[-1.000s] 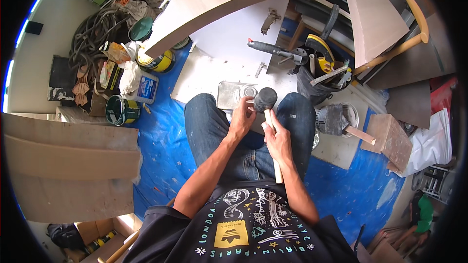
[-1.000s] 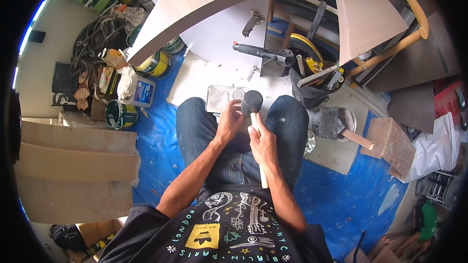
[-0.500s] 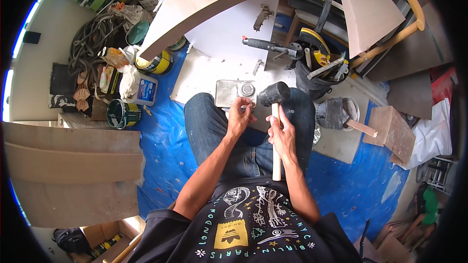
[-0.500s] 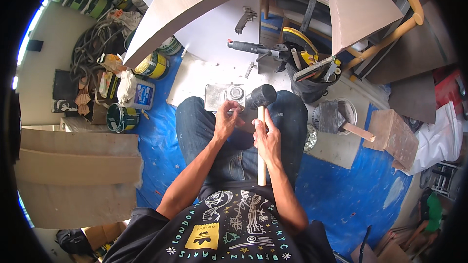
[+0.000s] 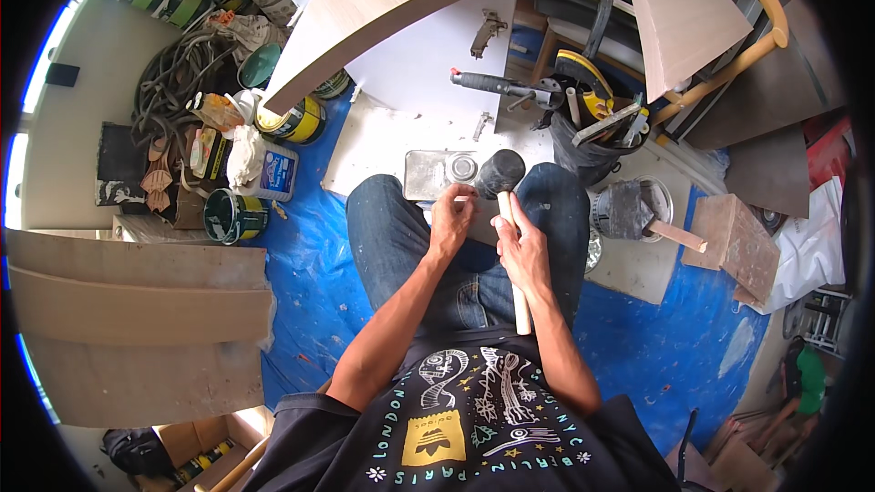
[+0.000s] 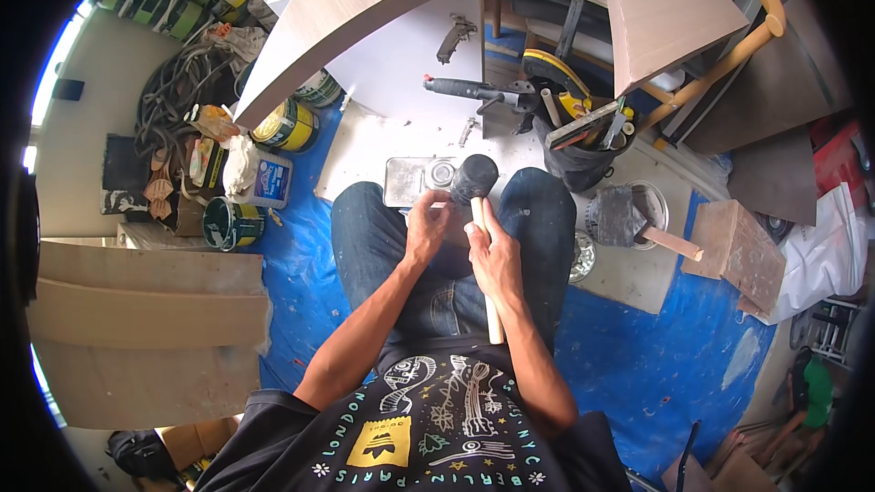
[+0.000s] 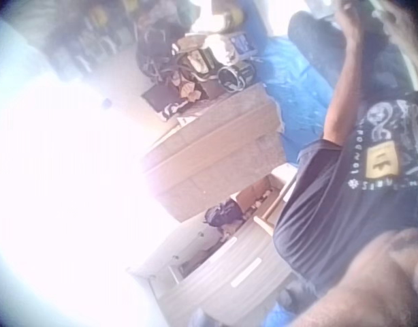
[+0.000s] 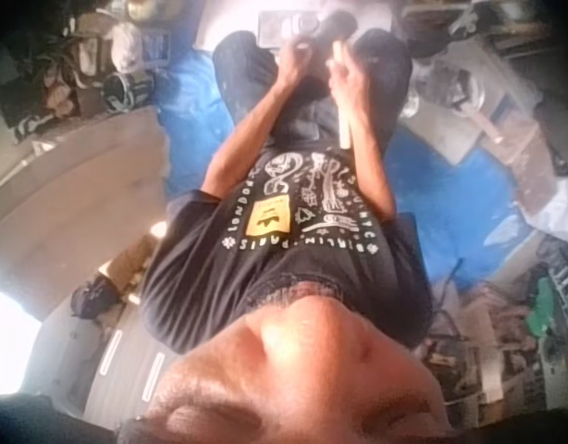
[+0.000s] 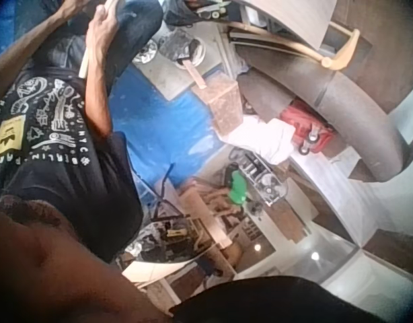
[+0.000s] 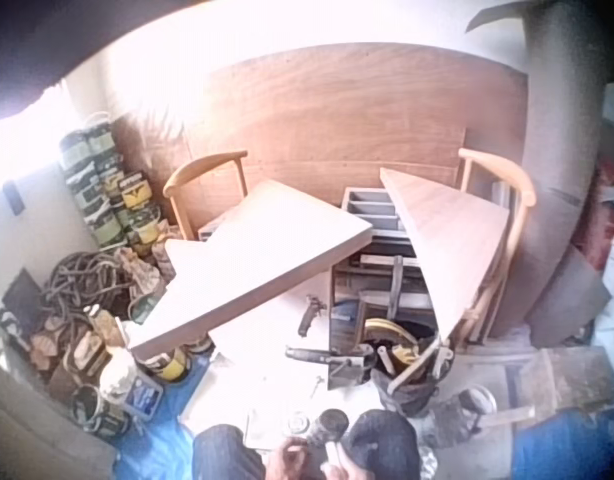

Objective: The person sits on the floor and uses a rubber mallet to tap a metal hinge onto a wooden cabinet door. They then wipe the door with a cloth and sand the edges with a sanding block.

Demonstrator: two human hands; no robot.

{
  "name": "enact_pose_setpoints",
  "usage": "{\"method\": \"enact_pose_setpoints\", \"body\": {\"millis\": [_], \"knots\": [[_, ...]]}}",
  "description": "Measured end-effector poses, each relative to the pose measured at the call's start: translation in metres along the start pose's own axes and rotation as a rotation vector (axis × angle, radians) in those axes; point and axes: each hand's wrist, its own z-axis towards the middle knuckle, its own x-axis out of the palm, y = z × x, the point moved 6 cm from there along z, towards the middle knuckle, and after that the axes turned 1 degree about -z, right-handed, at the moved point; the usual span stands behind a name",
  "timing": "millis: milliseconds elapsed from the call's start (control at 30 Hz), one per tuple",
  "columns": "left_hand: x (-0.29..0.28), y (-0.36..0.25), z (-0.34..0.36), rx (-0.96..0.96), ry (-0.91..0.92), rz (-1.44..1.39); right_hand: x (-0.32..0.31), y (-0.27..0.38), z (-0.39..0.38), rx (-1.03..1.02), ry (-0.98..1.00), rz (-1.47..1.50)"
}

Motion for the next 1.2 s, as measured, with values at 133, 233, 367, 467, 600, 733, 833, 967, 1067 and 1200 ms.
{"method": "enact_pose_setpoints", "body": {"millis": [133,233,367,467,600,733,833,967,1067,1200], "knots": [[-0.002,0.005,0.000,0.101,-0.008,0.023,0.004,0.004,-0.001,-0.038,0.011,-0.010],[0.001,-0.006,-0.004,0.088,-0.036,-0.039,0.007,-0.004,0.000,-0.051,0.019,-0.014],[0.001,-0.003,-0.005,0.094,-0.032,-0.041,0.011,-0.013,0.006,-0.096,0.005,-0.102],[0.002,0.000,-0.005,0.134,-0.045,-0.061,0.010,-0.002,0.002,-0.151,-0.039,-0.003],[0.002,0.005,-0.004,0.138,-0.061,-0.081,0.003,0.024,-0.009,-0.231,-0.048,0.051],[0.001,0.006,-0.003,0.184,-0.061,-0.030,0.005,0.017,-0.009,-0.274,-0.049,0.039],[0.001,0.006,-0.003,0.138,-0.031,-0.019,0.012,-0.010,-0.001,-0.210,-0.034,-0.040],[0.002,0.006,-0.004,0.111,-0.019,-0.032,0.010,-0.005,-0.001,-0.172,-0.044,-0.031],[0.002,0.009,-0.004,0.121,-0.016,-0.018,0.001,0.027,-0.014,-0.228,-0.073,-0.001],[0.004,0.008,-0.005,0.103,0.014,0.038,-0.003,0.041,-0.028,-0.316,-0.100,0.011]]}}
